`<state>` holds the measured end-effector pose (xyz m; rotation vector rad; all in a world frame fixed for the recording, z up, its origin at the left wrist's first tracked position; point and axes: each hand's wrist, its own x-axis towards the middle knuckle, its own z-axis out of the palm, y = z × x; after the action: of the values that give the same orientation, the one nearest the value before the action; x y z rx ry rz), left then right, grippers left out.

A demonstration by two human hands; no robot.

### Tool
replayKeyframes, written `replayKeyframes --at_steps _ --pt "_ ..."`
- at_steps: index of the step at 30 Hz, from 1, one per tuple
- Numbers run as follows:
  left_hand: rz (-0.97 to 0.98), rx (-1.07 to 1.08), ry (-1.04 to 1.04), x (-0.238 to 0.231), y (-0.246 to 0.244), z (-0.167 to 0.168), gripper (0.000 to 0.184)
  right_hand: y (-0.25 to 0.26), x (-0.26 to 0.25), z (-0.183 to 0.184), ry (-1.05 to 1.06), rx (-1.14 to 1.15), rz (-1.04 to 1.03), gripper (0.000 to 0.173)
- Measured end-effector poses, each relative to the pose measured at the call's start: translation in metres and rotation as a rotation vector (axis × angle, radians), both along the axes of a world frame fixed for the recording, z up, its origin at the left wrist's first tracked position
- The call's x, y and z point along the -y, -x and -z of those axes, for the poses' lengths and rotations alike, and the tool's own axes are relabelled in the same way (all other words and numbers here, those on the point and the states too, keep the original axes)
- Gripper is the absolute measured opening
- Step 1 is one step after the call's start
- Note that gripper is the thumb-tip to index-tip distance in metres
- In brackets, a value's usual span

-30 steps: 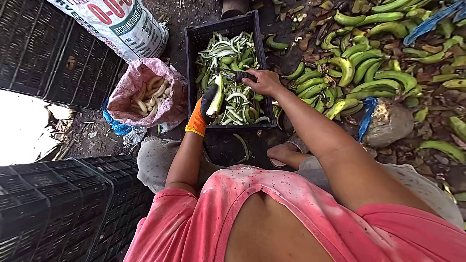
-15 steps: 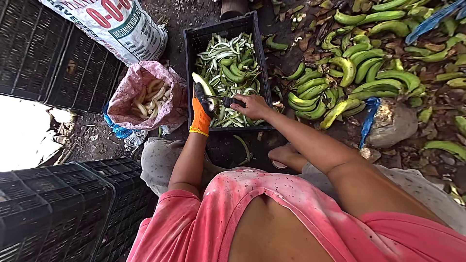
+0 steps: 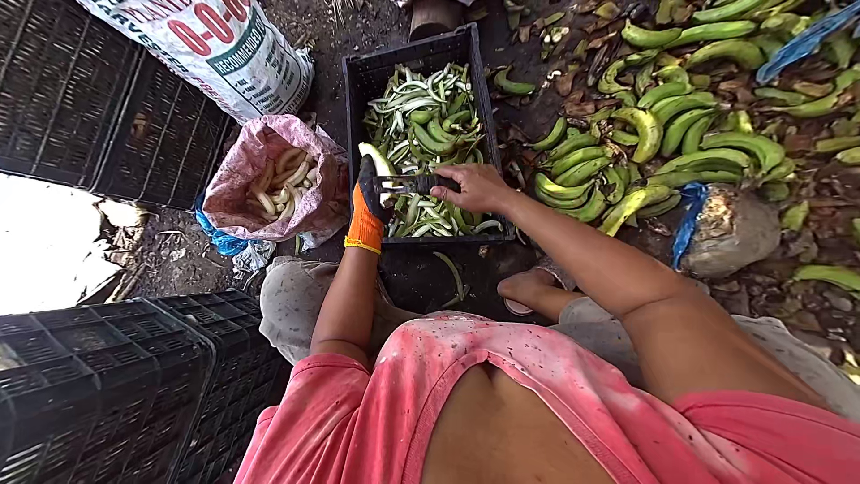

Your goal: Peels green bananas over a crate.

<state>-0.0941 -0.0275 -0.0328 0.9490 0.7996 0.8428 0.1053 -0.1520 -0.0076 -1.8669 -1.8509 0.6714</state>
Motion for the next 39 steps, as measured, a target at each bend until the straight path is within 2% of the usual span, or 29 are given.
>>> replayKeyframes --at_steps 2,5,8,10,15,18,21,27,32,37,39 --pt "-0.083 -0.019 -0.009 0.004 -0.002 -0.002 0.045 0.015 0.012 0.009 -0.023 0.018 -0.011 0.058" --pt "-0.032 -0.116 -0.136 0.011 -0.002 -0.009 0.042 0.014 0.010 0.018 -0.092 0.007 -0.002 0.057" --pt "0.050 0.039 0.006 0.003 -0.002 -0.011 0.048 0.012 0.007 0.016 -0.116 0.007 -0.032 0.057" --pt "0.053 0.067 0.026 0.002 0.000 -0.013 0.048 0.012 0.005 0.017 -0.169 0.017 -0.037 0.058" --pt "-0.137 0.053 0.062 0.003 -0.002 -0.010 0.047 0.016 -0.002 0.019 -0.143 0.017 0.001 0.061" --pt "-0.191 0.054 0.053 0.004 -0.002 -0.013 0.043 0.021 -0.001 0.017 -0.121 0.011 0.023 0.061" --pt "-0.242 -0.036 -0.001 0.008 -0.003 -0.009 0.040 0.029 0.010 0.016 -0.133 0.047 0.056 0.061" --pt "-0.325 -0.107 0.030 0.007 -0.011 -0.004 0.041 0.033 0.013 0.010 -0.069 0.083 0.102 0.063" --pt "-0.126 -0.287 -0.187 0.019 -0.013 -0.010 0.040 0.009 -0.006 0.006 0.072 0.045 0.137 0.058" --pt "0.094 -0.031 -0.061 0.015 -0.006 -0.010 0.040 -0.003 0.003 0.003 0.000 0.033 0.103 0.058" --pt "0.201 -0.012 -0.024 0.017 -0.006 -0.013 0.039 -0.018 -0.005 -0.001 0.016 0.026 0.129 0.058"
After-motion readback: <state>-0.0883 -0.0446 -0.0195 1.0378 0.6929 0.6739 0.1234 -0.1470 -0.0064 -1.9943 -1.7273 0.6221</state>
